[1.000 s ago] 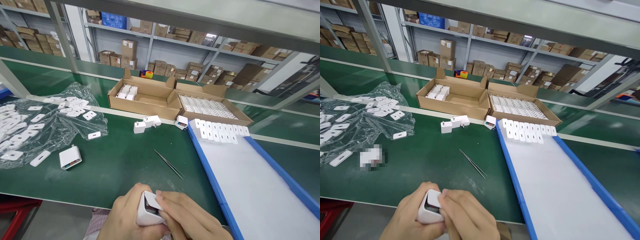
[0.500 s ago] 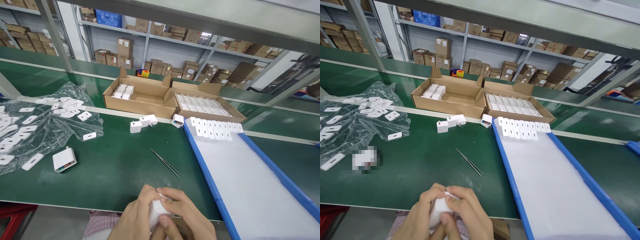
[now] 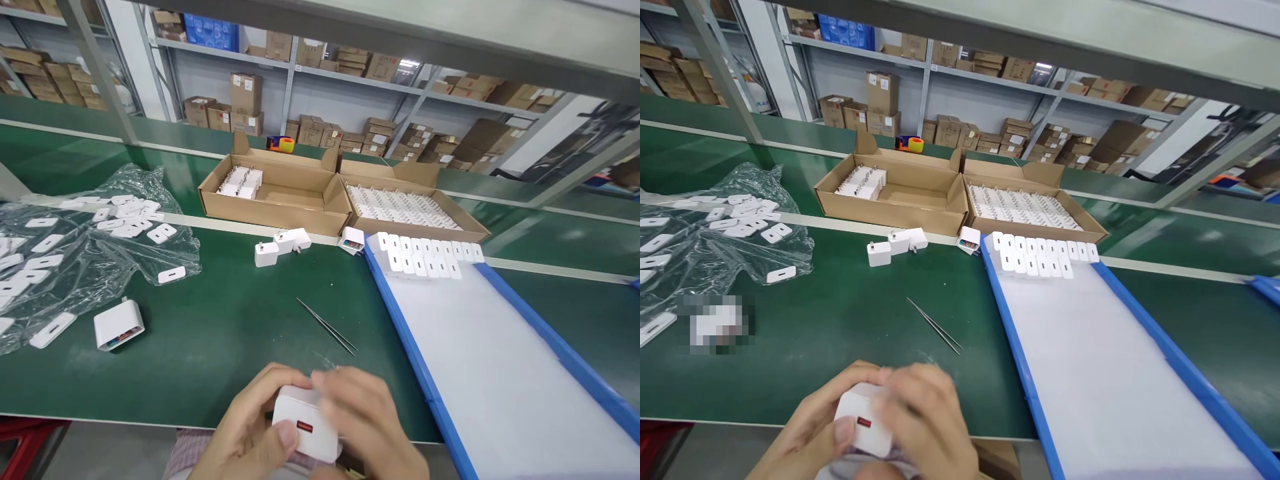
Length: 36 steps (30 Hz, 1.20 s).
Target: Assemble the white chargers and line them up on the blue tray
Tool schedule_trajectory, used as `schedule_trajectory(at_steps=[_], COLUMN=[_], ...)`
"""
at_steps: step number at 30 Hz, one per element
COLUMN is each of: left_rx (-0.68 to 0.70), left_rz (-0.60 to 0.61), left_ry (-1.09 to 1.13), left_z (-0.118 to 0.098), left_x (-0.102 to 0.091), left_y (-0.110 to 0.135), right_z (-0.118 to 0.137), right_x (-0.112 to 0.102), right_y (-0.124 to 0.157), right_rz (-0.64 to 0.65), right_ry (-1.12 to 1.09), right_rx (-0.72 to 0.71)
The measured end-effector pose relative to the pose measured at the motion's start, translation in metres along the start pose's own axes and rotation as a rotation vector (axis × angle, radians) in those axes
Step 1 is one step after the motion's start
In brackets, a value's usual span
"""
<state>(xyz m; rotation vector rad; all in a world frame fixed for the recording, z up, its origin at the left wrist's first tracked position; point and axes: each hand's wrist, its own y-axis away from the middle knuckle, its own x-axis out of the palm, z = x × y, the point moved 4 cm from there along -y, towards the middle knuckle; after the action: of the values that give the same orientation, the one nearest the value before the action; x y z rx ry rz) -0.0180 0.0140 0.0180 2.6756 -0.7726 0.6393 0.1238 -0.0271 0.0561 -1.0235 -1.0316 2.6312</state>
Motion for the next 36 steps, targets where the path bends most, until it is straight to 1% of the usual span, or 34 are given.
schedule_trajectory(at_steps=[2, 4, 6, 7, 9, 13, 17, 19, 23, 26, 28, 30, 32, 33, 34, 36], left_rx=[0.064, 0.109, 0.119, 0.122, 0.138, 0.153, 0.133, 0.143, 0.236, 0.247, 0.246, 0.326, 0.501, 0.6, 0.695, 0.829], left_rz=[-0.039, -0.045, -0.029, -0.026, -0.04, -0.092, -0.109, -0.156, -0.267, -0.284, -0.297, -0.349, -0.466, -0.537, -0.605, -0.7], left_ry=[-0.029, -0.058, -0.076, -0.081, -0.09, -0.059, -0.005, -0.027, -0.125, -0.166, -0.19, -0.287, -0.515, -0.658, -0.794, -0.973], left_z=[-0.003, -0.005, -0.006, -0.006, -0.007, -0.009, -0.009, -0.009, -0.009, -0.003, 0.004, 0.008, 0.009, 0.009, 0.009, 0.012], left_x=[0.0, -0.001, -0.001, -0.001, -0.002, -0.003, -0.002, -0.002, 0.001, 0.001, -0.002, -0.005, -0.004, -0.002, 0.002, 0.009], left_y=[-0.002, -0.004, -0.006, -0.007, -0.008, -0.009, -0.009, -0.009, -0.005, -0.006, -0.008, -0.01, -0.01, -0.008, -0.007, -0.003], right_z=[-0.015, -0.024, -0.026, -0.025, -0.022, -0.018, -0.018, -0.017, -0.016, -0.019, -0.024, -0.03, -0.034, -0.034, -0.033, -0.029], right_x=[0.002, 0.011, 0.021, 0.024, 0.027, 0.024, 0.022, 0.022, 0.024, 0.026, 0.028, 0.032, 0.037, 0.041, 0.045, 0.052], right_y=[-0.001, 0.0, 0.0, 0.0, -0.002, -0.006, -0.007, -0.007, -0.007, -0.009, -0.008, -0.003, 0.007, 0.013, 0.018, 0.026], right_rz=[-0.038, 0.018, 0.09, 0.104, 0.11, 0.084, 0.052, 0.044, 0.042, 0.02, -0.009, -0.099, -0.252, -0.334, -0.404, -0.486], right_ry=[-0.133, -0.323, -0.511, -0.566, -0.575, -0.501, -0.505, -0.535, -0.572, -0.57, -0.591, -0.618, -0.688, -0.75, -0.814, -0.869], right_rx=[0.226, 0.434, 0.568, 0.61, 0.625, 0.536, 0.538, 0.538, 0.541, 0.521, 0.554, 0.674, 0.803, 0.837, 0.838, 0.753])
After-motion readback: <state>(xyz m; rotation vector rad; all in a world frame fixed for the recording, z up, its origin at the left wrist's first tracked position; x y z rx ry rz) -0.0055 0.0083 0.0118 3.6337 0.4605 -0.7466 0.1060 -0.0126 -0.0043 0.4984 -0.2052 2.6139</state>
